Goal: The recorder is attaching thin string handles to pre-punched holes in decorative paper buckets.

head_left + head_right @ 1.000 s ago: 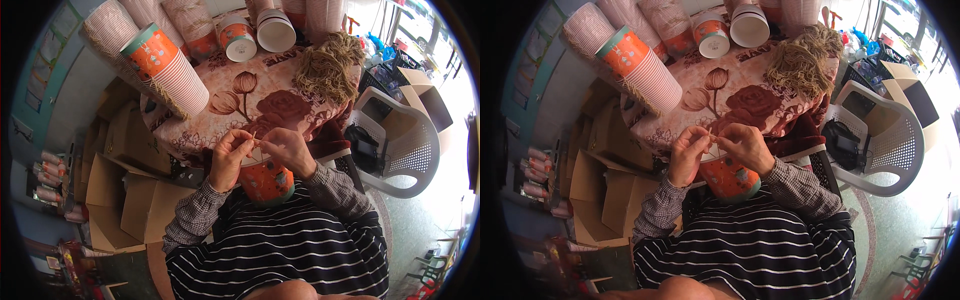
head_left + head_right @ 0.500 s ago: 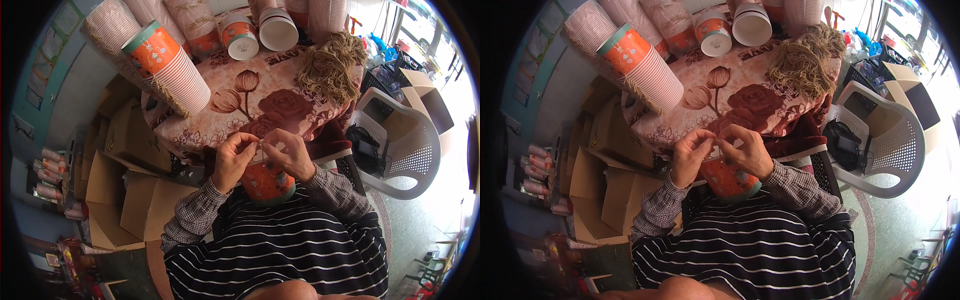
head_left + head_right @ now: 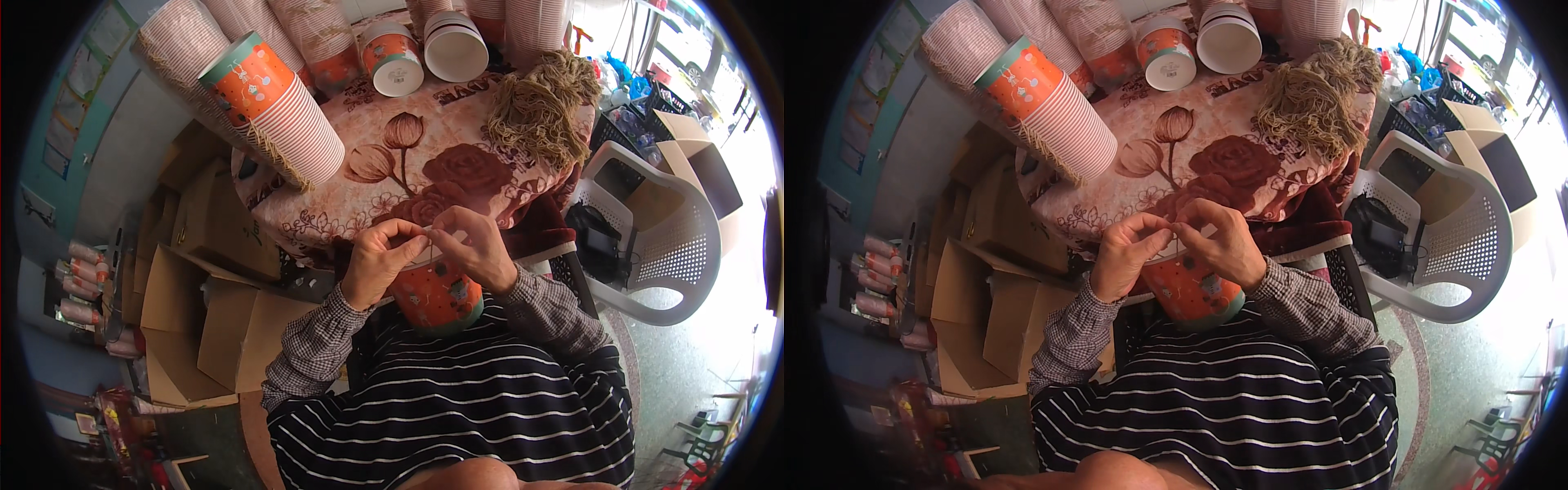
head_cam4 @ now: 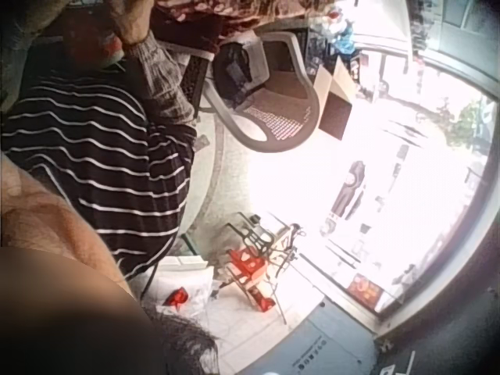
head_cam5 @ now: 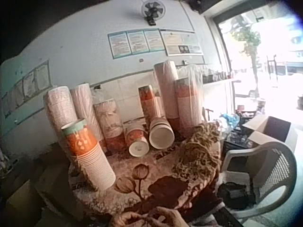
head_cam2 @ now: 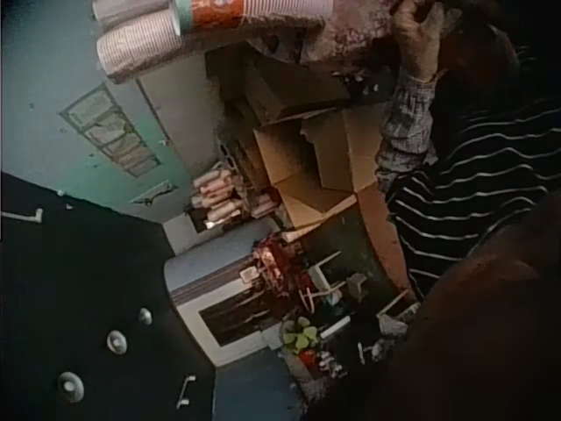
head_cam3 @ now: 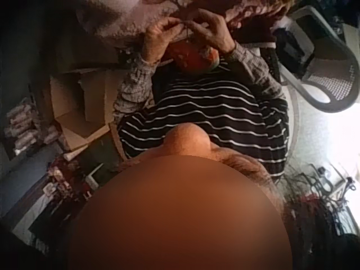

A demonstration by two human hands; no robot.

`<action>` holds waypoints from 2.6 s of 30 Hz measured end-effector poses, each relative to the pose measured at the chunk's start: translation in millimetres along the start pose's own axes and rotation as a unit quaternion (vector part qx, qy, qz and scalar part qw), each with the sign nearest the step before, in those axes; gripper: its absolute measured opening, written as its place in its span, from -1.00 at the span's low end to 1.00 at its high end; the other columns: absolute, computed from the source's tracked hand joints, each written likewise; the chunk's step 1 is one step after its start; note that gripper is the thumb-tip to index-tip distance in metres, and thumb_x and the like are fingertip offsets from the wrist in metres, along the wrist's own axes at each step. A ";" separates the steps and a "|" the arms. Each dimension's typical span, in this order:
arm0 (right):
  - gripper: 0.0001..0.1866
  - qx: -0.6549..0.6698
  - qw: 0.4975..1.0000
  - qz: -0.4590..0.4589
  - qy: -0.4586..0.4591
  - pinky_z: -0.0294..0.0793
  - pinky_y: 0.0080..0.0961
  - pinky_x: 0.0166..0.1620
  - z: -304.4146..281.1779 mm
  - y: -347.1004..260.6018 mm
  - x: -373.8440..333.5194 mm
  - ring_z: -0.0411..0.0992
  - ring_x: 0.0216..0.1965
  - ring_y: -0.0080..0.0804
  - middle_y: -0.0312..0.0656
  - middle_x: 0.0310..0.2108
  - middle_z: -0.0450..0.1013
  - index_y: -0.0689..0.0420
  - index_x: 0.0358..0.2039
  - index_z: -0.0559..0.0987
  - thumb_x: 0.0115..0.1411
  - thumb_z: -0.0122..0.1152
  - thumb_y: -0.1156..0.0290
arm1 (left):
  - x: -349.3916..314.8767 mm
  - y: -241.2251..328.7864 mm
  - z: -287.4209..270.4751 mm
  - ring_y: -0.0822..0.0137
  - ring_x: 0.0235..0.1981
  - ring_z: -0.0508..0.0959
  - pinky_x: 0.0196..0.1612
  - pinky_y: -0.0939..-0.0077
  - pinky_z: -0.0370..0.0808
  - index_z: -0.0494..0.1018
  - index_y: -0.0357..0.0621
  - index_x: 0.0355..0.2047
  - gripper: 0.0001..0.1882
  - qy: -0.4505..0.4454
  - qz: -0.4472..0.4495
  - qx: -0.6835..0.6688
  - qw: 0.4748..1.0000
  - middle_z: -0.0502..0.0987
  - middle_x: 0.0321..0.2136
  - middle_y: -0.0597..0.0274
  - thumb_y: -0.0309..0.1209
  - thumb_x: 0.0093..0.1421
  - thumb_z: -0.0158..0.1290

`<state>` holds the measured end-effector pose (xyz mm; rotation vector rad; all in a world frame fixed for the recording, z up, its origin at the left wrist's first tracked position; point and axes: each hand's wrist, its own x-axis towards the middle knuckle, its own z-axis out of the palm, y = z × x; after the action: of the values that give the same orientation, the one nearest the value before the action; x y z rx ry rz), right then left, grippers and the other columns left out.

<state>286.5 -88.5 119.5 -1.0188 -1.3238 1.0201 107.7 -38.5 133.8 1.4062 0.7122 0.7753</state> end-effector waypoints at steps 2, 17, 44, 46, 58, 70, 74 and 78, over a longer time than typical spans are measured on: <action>-0.81 -0.003 1.000 -0.007 0.001 0.49 -0.66 -0.61 -0.5 0.7 0.2 0.48 -0.64 -0.57 -0.25 -0.50 0.44 0.29 -0.33 0.45 0.22 0.14 0.40 | 0.4 0.0 -0.7 0.67 -0.44 0.45 -0.35 0.81 0.43 0.50 -0.32 -0.23 -0.83 -0.005 -0.011 -0.013 1.000 0.53 -0.43 0.38 -0.46 0.23 0.10; -0.81 -0.071 0.994 -0.076 0.036 0.52 -0.62 -0.42 5.8 5.0 -2.8 0.55 -0.50 -0.52 -0.16 -0.45 0.56 0.23 -0.19 0.50 0.17 0.17 0.50 | 13.2 3.5 -17.7 0.53 -0.49 0.38 -0.28 0.65 0.40 0.53 -0.26 -0.26 -0.81 -0.089 -0.173 -0.219 0.956 0.46 -0.47 0.36 -0.37 0.26 0.07; -0.80 -0.015 0.999 -0.035 0.020 0.49 -0.60 -0.33 -8.8 -1.5 4.2 0.51 -0.44 -0.53 -0.20 -0.51 0.50 0.31 -0.31 0.45 0.25 0.09 0.39 | 8.9 -3.6 -13.0 0.62 -0.45 0.40 -0.27 0.75 0.40 0.46 -0.25 -0.25 -0.85 -0.053 -0.089 -0.101 0.990 0.50 -0.38 0.37 -0.41 0.27 0.03; -0.81 -0.003 0.999 -0.025 0.020 0.49 -0.60 -0.32 -8.5 -3.8 4.3 0.50 -0.43 -0.53 -0.20 -0.50 0.49 0.30 -0.30 0.44 0.25 0.08 0.40 | 8.8 0.3 -11.1 0.65 -0.48 0.36 -0.35 0.78 0.34 0.46 -0.23 -0.26 -0.85 -0.063 -0.094 -0.082 0.990 0.48 -0.43 0.41 -0.39 0.27 0.03; -0.82 0.033 0.999 -0.009 0.016 0.49 -0.60 -0.28 -10.9 5.9 4.4 0.49 -0.38 -0.54 -0.22 -0.45 0.47 0.30 -0.27 0.39 0.28 0.03 0.41 | 8.7 3.0 -8.3 0.70 -0.62 0.23 -0.54 0.80 0.19 0.48 -0.23 -0.32 -0.81 -0.077 -0.093 -0.043 0.992 0.40 -0.58 0.50 -0.34 0.30 0.02; -0.87 0.107 0.994 0.000 -0.006 0.50 -0.61 -0.25 -15.2 19.1 3.7 0.48 -0.34 -0.57 -0.25 -0.31 0.44 0.27 -0.29 0.43 0.28 0.06 0.45 | 8.9 6.8 -5.3 0.75 -0.62 0.23 -0.55 0.86 0.18 0.48 -0.26 -0.22 -0.85 -0.086 -0.111 -0.056 0.989 0.43 -0.53 0.50 -0.44 0.28 0.01; -0.88 0.091 0.996 0.009 -0.010 0.49 -0.60 -0.24 -17.6 20.7 2.6 0.48 -0.33 -0.57 -0.25 -0.37 0.46 0.29 -0.31 0.43 0.26 0.06 0.48 | 7.7 6.1 -5.1 0.76 -0.61 0.23 -0.55 0.86 0.18 0.48 -0.29 -0.20 -0.84 -0.071 -0.115 -0.034 0.990 0.43 -0.52 0.51 -0.46 0.28 0.00; -0.90 0.030 0.999 0.000 -0.024 0.49 -0.59 -0.24 -21.9 12.8 1.9 0.47 -0.34 -0.58 -0.26 -0.43 0.47 0.29 -0.32 0.44 0.24 0.07 0.50 | 5.7 8.5 -0.7 0.69 -0.48 0.42 -0.40 0.81 0.39 0.49 -0.33 -0.19 -0.82 -0.064 -0.105 -0.003 0.992 0.53 -0.42 0.40 -0.49 0.26 0.01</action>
<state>308.4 -83.3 107.7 -0.9550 -1.3249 1.0843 110.0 -33.3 142.4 1.3372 0.7426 0.5165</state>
